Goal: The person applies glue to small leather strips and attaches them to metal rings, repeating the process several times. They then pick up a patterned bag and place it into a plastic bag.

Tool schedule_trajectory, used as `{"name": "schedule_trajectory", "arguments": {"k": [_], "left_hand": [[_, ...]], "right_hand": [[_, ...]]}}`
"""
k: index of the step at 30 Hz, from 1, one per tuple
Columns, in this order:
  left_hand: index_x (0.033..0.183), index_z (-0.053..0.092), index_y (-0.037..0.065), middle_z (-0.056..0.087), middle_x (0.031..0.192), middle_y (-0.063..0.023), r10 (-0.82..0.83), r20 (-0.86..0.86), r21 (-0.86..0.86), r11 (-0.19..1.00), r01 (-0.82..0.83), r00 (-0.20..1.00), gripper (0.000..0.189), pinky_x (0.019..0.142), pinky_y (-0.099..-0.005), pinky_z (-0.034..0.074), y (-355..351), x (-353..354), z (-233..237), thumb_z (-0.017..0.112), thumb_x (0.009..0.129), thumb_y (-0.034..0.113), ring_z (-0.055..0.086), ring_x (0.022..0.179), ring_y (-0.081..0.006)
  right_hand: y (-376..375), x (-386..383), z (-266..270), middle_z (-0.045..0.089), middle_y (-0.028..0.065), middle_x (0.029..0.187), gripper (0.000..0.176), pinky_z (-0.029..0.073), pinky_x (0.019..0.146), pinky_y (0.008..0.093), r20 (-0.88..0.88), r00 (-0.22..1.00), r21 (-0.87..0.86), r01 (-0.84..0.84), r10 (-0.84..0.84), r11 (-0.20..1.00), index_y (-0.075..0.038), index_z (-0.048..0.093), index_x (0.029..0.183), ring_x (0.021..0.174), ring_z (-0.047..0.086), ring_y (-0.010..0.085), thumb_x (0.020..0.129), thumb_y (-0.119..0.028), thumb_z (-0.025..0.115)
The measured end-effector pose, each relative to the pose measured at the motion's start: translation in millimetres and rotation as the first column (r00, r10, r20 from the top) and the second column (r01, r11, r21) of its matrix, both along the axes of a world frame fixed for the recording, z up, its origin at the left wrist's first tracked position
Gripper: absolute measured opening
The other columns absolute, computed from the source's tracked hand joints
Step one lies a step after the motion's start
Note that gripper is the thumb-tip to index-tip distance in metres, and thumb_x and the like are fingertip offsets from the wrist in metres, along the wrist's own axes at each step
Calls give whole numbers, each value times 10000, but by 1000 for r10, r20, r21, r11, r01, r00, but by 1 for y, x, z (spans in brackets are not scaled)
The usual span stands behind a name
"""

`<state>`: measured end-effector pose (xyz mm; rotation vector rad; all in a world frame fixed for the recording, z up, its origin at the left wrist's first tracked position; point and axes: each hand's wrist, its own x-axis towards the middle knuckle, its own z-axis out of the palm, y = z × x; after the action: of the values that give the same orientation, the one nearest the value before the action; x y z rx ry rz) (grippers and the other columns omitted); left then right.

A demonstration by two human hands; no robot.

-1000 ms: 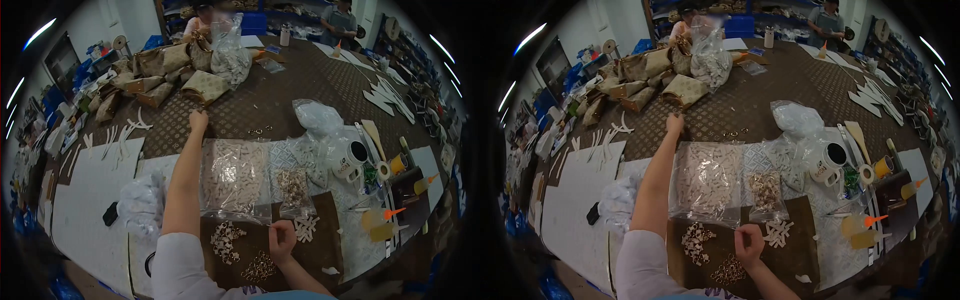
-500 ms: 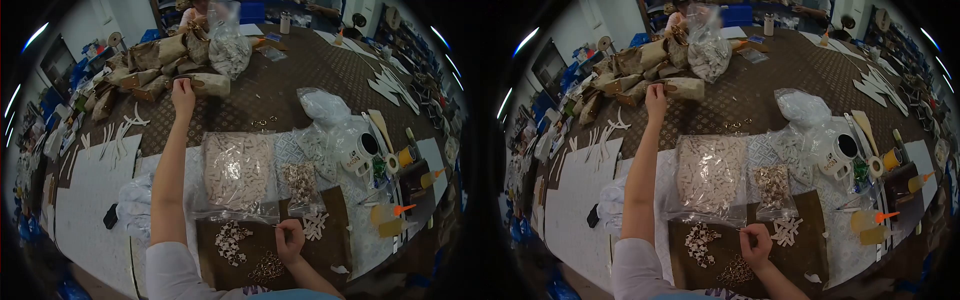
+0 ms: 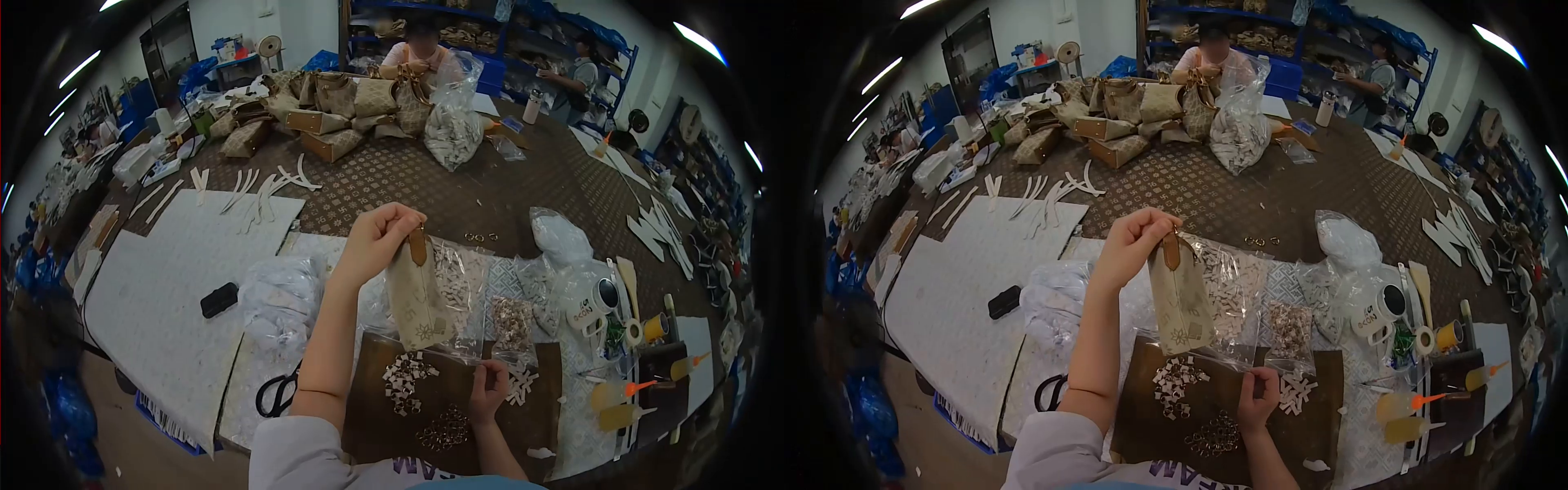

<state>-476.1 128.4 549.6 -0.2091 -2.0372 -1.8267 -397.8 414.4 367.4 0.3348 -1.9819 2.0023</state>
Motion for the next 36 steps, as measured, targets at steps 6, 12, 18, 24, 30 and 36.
{"name": "schedule_trajectory", "arguments": {"k": [6,12,18,24,30,36], "left_hand": [[944,613,9,545,701,76,-190,112,-43,980,196,975,198,561,-170,344,9,15,5,546,941,196,427,629,12],[921,608,19,537,668,83,-268,123,-21,962,273,956,202,519,-174,313,11,19,7,544,945,209,407,587,17],[915,605,20,544,671,77,-282,126,-13,958,286,951,197,525,-172,322,13,21,9,543,945,204,418,592,17],[917,596,5,571,694,49,-297,122,-14,954,301,947,175,542,-179,367,13,22,13,541,941,170,460,615,7],[905,603,19,535,675,76,-287,107,-28,956,292,952,220,526,-175,322,15,22,13,545,945,227,410,590,12],[915,598,16,550,714,61,-298,110,-34,952,303,948,215,546,-173,333,14,20,11,540,947,221,424,619,10]], "right_hand": [[0,1,0,493,3,823,7,362,587,198,39,999,-12,15,-15,1000,-13,534,893,676,439,50,888,-10,538],[-1,1,1,505,1,818,22,376,586,193,25,999,1,22,-22,1000,-18,543,887,664,457,49,884,3,544],[-1,1,3,515,3,814,24,384,593,188,1,999,15,34,-34,999,-16,545,886,673,470,47,882,6,549],[-2,0,3,524,7,816,20,393,600,193,22,999,-4,33,-33,999,-13,552,890,684,482,51,876,1,558],[-1,0,3,528,10,824,28,396,606,193,14,999,18,35,-36,999,-11,559,895,690,487,53,872,4,562],[-3,2,13,527,8,823,35,394,605,194,37,999,-8,28,-27,1000,-9,561,900,682,480,51,868,5,567]]}}
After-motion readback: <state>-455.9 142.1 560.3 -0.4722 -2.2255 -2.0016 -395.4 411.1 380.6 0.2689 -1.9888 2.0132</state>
